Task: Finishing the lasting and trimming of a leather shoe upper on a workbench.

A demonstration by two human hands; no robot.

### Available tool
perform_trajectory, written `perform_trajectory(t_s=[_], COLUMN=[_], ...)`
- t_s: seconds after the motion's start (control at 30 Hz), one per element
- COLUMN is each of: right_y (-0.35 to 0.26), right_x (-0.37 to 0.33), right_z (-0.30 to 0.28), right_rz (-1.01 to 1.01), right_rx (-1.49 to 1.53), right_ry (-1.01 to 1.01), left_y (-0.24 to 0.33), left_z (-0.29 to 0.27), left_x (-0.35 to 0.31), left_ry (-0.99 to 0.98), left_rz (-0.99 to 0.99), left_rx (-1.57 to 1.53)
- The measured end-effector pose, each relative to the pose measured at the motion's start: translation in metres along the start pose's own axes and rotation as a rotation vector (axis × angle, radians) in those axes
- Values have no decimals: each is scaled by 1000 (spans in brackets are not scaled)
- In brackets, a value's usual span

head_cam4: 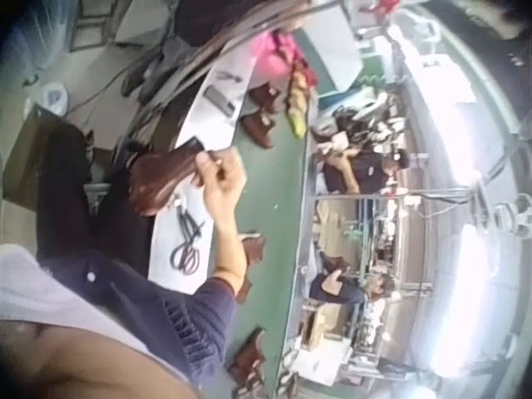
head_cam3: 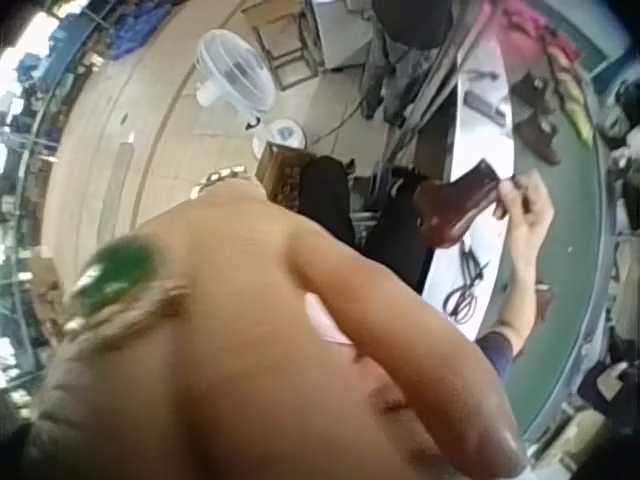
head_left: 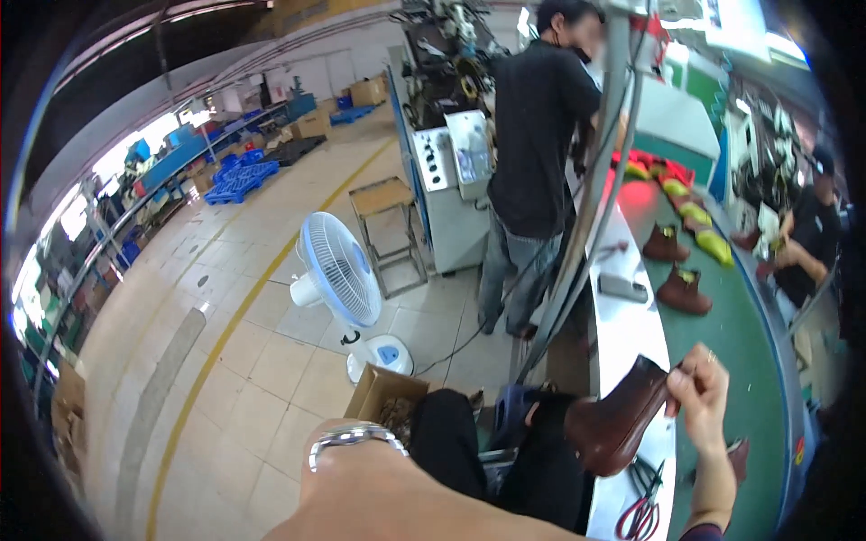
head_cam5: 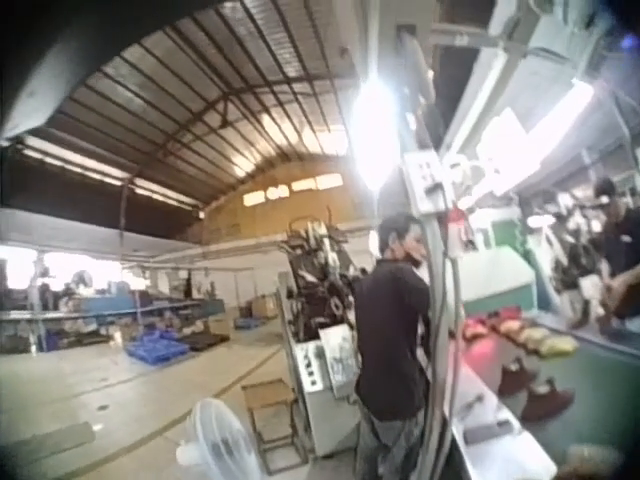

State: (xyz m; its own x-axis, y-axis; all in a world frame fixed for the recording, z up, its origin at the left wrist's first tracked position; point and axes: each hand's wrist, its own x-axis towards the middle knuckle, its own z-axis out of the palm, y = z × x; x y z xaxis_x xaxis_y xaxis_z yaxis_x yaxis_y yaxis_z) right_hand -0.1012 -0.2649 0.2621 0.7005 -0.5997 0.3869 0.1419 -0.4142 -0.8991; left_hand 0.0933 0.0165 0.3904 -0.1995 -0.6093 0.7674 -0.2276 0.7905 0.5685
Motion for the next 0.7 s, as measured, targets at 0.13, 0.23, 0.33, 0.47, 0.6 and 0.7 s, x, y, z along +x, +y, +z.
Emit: perform_trajectory(t_s=[0.13,0.23,0.33,0.47,0.6,0.7], right_y=[-13,-1,1,-5,-30,-42], right_x=[-10,-10,-12,-5,7,-8], right_z=[-8,-5,-13,-19,-5,8], right_rz=[-4,-27,-94,-76,-156,-165], right_rx=[-46,-53,-78,-89,-69,-145], right_ry=[13,-24,76,106,-11,-28], left_y=[-14,-31,-69,-72,-82,-122], left_z=[20,52,77,64,52,23], left_x=[23,18,34,44,29,-19], left_ry=[-28,-35,-59,-79,-129,-154], left_rz=[44,56,72,76,79,-227], left_rx=[-62,-141,-310,-594,-642,-119])
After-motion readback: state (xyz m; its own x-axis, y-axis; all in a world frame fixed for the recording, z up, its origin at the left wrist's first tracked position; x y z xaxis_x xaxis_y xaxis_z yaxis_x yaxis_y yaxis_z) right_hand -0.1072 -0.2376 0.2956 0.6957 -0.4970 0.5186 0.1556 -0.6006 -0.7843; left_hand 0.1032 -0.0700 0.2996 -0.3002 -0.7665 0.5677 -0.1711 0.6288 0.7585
